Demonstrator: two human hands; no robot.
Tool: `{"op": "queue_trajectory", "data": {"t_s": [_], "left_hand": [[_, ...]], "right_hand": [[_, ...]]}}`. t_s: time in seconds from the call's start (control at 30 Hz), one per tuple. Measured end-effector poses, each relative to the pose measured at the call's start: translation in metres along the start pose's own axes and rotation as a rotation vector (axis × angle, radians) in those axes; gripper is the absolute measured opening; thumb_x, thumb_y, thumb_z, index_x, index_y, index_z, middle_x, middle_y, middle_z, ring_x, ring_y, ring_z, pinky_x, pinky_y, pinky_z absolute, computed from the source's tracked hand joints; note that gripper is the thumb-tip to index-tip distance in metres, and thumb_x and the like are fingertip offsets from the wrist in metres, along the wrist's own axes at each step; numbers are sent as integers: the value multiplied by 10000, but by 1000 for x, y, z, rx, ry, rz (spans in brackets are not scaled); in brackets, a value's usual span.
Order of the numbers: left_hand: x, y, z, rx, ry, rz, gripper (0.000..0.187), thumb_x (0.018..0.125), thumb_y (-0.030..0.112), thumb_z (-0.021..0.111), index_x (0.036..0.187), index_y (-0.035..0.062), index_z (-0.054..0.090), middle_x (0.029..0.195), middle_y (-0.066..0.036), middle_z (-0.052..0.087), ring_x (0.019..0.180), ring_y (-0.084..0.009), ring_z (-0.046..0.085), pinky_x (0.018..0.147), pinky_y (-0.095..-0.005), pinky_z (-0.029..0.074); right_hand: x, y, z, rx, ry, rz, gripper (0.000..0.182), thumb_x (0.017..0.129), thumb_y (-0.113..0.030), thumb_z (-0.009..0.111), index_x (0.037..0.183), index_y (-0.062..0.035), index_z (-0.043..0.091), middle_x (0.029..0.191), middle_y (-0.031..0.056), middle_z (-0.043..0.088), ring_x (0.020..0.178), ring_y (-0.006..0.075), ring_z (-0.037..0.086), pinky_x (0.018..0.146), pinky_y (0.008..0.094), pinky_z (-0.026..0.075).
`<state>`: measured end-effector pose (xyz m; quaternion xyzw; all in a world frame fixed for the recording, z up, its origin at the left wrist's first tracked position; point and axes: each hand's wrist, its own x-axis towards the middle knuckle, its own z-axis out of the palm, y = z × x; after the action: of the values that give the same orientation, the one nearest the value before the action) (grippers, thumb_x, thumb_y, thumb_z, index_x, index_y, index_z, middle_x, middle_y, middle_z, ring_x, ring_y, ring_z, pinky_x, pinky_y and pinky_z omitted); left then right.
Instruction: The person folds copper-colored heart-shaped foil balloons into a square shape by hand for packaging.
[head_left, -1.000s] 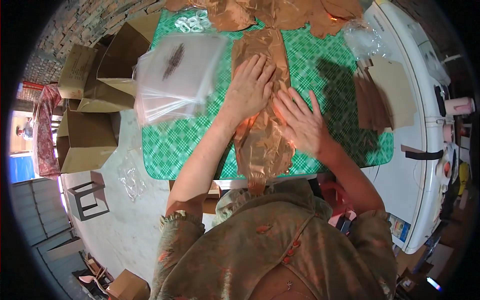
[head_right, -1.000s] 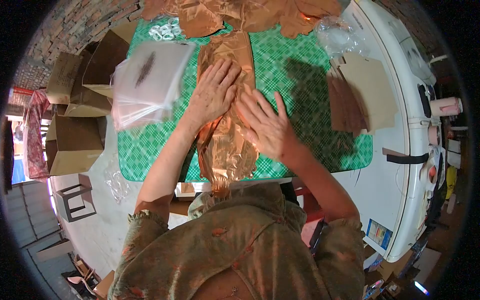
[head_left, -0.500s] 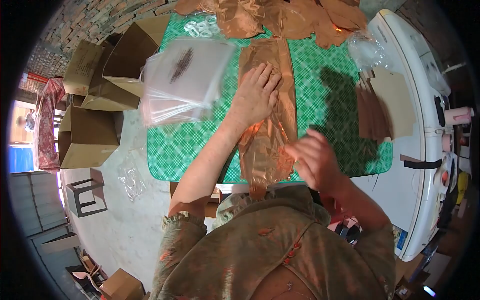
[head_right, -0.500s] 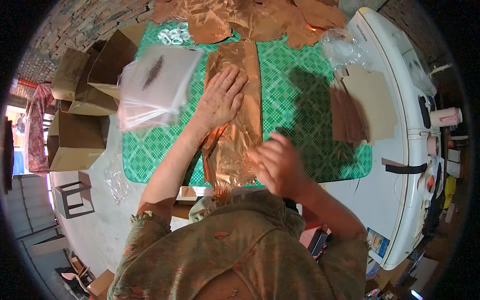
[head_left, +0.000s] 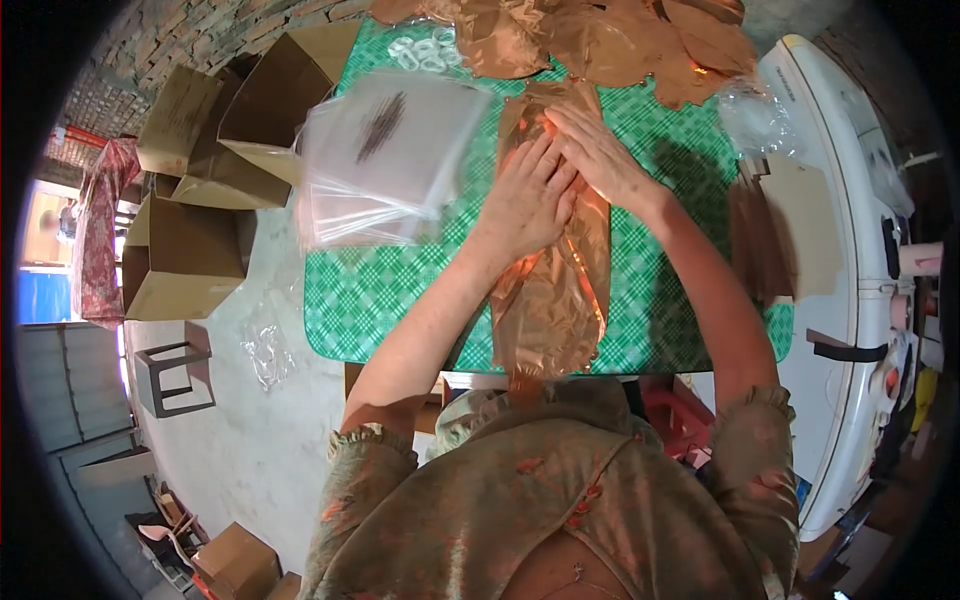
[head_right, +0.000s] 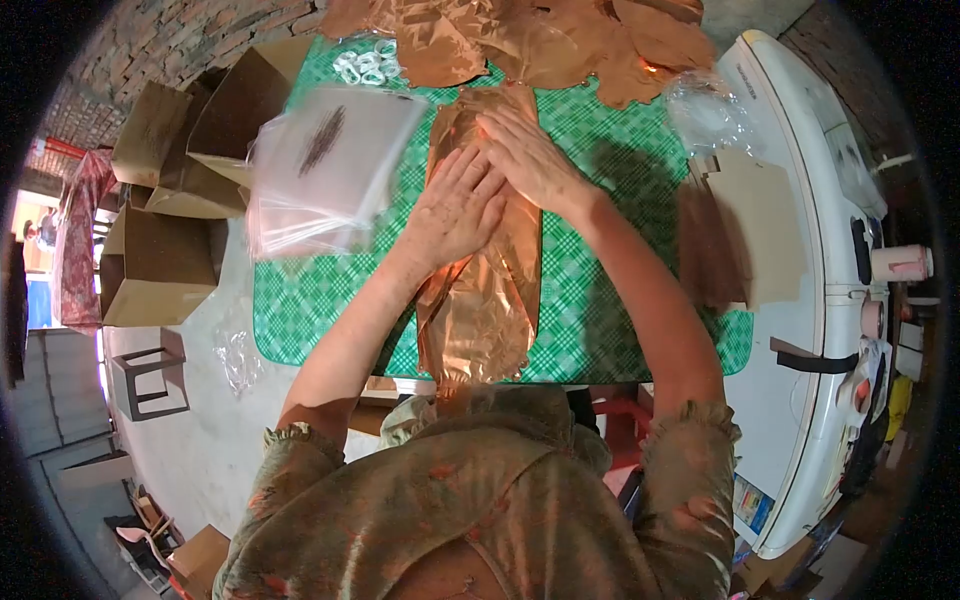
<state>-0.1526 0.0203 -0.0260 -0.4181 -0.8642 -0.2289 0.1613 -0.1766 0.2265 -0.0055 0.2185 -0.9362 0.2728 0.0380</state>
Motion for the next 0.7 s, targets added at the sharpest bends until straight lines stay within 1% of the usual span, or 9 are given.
{"op": "queue_trajectory", "data": {"t_s": [0.03, 0.07, 0.13, 0.17, 0.23, 0.37, 0.57, 0.7], "left_hand": [[0, 0, 2, -3, 21, 1, 481, 1037, 263, 571, 1457, 29, 597, 1550, -213, 532, 1521, -397, 413, 1299, -528, 284], [1, -1, 2, -6, 44, 4, 470, 1034, 259, 576, 1444, 30, 607, 1541, -211, 538, 1516, -397, 419, 1296, -531, 289], [2, -2, 2, 2, 14, 7, 447, 1028, 251, 585, 1414, 30, 625, 1519, -209, 550, 1504, -395, 430, 1286, -538, 301], [2, -1, 0, 5, -1, 10, 435, 1025, 248, 590, 1399, 31, 634, 1508, -208, 555, 1499, -394, 435, 1282, -541, 307], [3, -3, 0, 3, 31, 33, 423, 1019, 250, 602, 1377, 30, 645, 1493, -208, 563, 1493, -391, 441, 1275, -546, 315], [2, -3, 1, -7, 69, 60, 416, 1014, 264, 618, 1356, 31, 658, 1484, -208, 569, 1486, -391, 448, 1263, -550, 328], [2, 4, 0, 195, 61, 55, 460, 1039, 314, 598, 1391, 21, 639, 1499, -215, 564, 1486, -414, 444, 1262, -544, 321], [-3, 8, 0, 94, 27, 29, 528, 1053, 344, 584, 1453, -1, 594, 1550, -233, 526, 1510, -416, 419, 1274, -546, 296]], "right_hand": [[3, 6, 6, -29, 7, 5, 624, 1152, -406, 326, 1645, -28, 386, 1736, 152, 336, 1639, 288, 230, 1340, 432, 177], [4, 4, 6, -66, -5, -15, 614, 1154, -402, 317, 1649, -46, 388, 1741, 140, 333, 1643, 280, 218, 1344, 433, 160], [2, 1, 4, -142, -28, -52, 597, 1159, -394, 298, 1657, -80, 394, 1749, 116, 327, 1651, 264, 196, 1350, 436, 126], [2, 4, 8, -176, -11, -64, 591, 1160, -392, 288, 1660, -96, 396, 1752, 104, 325, 1652, 258, 192, 1351, 436, 115], [3, 10, 17, -239, 21, -86, 581, 1164, -389, 268, 1666, -127, 399, 1758, 80, 320, 1655, 245, 183, 1353, 436, 95], [2, 9, 17, -240, 38, -90, 602, 1167, -422, 248, 1669, -125, 394, 1760, 61, 321, 1651, 224, 198, 1350, 429, 113], [4, 15, 22, -186, 80, -99, 628, 1168, -460, 252, 1658, -102, 410, 1748, 70, 346, 1643, 227, 222, 1342, 423, 140], [3, 16, 21, -174, 91, -120, 648, 1166, -487, 249, 1657, -97, 411, 1750, 69, 342, 1643, 224, 220, 1341, 417, 141]]}}
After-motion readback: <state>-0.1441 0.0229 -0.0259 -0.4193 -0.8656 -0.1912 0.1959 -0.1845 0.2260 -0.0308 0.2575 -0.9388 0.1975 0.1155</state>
